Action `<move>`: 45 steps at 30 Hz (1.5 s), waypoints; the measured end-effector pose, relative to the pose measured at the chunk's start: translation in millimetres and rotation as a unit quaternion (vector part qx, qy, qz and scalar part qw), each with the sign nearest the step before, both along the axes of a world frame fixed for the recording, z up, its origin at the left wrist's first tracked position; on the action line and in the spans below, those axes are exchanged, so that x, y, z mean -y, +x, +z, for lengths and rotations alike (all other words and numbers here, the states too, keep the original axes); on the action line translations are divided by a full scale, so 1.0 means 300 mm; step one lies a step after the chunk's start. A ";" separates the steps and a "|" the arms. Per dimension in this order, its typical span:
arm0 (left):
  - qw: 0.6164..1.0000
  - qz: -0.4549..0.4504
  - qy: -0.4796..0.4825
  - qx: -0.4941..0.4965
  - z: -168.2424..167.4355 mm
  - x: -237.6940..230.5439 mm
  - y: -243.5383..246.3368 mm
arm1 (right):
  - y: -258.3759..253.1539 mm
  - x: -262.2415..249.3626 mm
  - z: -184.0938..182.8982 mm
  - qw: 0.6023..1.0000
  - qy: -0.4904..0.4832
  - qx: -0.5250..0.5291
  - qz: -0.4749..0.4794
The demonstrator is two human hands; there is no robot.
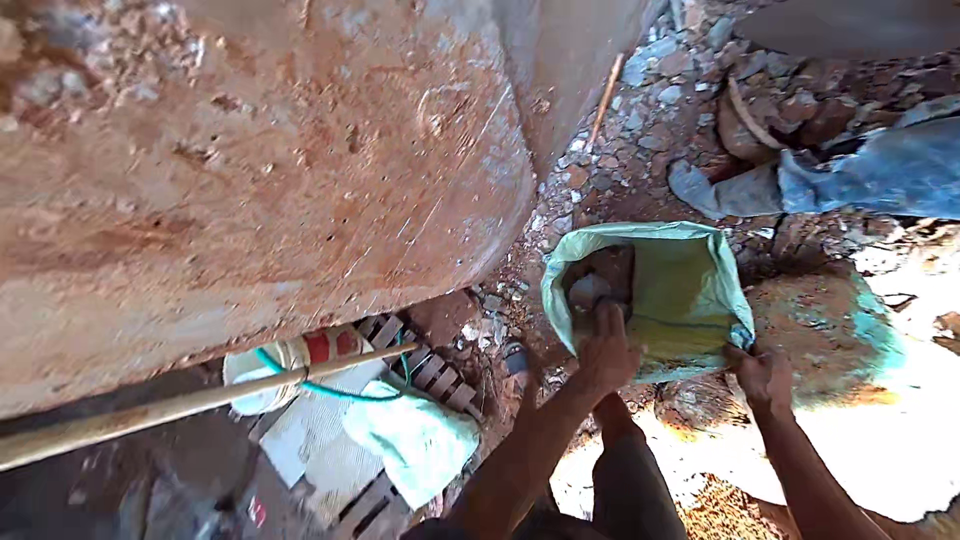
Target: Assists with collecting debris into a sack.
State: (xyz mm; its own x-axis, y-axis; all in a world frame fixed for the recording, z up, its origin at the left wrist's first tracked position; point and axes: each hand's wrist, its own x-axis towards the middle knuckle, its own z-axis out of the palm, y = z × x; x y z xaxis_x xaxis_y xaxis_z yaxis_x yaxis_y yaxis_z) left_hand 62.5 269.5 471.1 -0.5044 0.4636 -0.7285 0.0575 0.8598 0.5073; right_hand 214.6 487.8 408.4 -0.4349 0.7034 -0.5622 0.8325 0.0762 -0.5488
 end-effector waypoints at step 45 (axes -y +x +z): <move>0.922 0.383 0.003 -0.058 -0.123 0.053 -0.229 | -0.206 0.020 0.077 0.985 -0.058 0.086 -0.136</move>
State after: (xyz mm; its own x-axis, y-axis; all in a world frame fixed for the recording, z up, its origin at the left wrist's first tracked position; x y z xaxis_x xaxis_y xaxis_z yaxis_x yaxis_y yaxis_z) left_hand -6.4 253.5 434.2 -0.7595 -0.0568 -0.6480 -0.5119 0.6670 0.5414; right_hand 152.9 481.8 431.5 -0.1314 0.7072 -0.6947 0.8946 -0.2174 -0.3905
